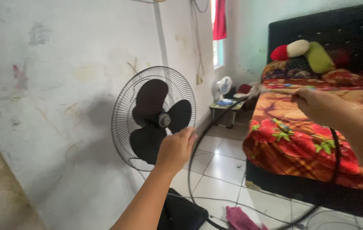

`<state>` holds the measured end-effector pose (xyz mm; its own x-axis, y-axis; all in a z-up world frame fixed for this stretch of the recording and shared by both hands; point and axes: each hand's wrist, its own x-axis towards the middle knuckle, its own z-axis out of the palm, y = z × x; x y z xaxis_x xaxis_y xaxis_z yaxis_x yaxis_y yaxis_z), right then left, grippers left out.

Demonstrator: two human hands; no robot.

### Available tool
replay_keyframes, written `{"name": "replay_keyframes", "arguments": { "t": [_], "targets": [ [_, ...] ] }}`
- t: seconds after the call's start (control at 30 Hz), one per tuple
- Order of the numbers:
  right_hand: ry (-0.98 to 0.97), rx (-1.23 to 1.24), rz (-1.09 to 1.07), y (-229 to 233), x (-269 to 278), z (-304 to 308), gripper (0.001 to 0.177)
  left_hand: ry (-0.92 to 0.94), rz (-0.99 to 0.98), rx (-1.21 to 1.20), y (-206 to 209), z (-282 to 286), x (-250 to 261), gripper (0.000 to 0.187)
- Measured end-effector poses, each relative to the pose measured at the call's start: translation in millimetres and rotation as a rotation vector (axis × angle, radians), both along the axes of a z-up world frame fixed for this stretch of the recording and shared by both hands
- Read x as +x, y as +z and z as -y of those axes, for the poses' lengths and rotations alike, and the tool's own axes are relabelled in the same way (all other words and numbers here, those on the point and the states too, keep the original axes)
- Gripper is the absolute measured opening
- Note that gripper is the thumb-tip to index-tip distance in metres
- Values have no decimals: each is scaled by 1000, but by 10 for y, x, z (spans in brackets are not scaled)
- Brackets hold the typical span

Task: The person unplugs a standing electric fan, then uses a screwdriver to loosen the screw on the front grille. They remove the front grille and place it on the floor. The person then removes the rear grille and places it on the floor as well.

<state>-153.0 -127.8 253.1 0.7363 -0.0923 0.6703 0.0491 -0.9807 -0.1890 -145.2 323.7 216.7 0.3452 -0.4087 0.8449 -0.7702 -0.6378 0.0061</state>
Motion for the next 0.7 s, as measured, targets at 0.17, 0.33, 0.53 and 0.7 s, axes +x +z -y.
{"name": "replay_keyframes", "arguments": {
  "t": [0.17,0.33,0.53,0.7],
  "targets": [
    [-154,-54,-277,-145,-253,160,34,-113,-164,-15,-305,499,171,35],
    [-133,54,-580,-530,-348,607,40,-184,-169,52,-716,1341,302,44],
    [76,354,-648,-1266,-369,1421,36,-166,-334,244,-1289,2245,319,54],
    [-38,418,-696,-1852,-718,1833,30,-206,-323,305,-1806,3001,390,59]
  ]
}}
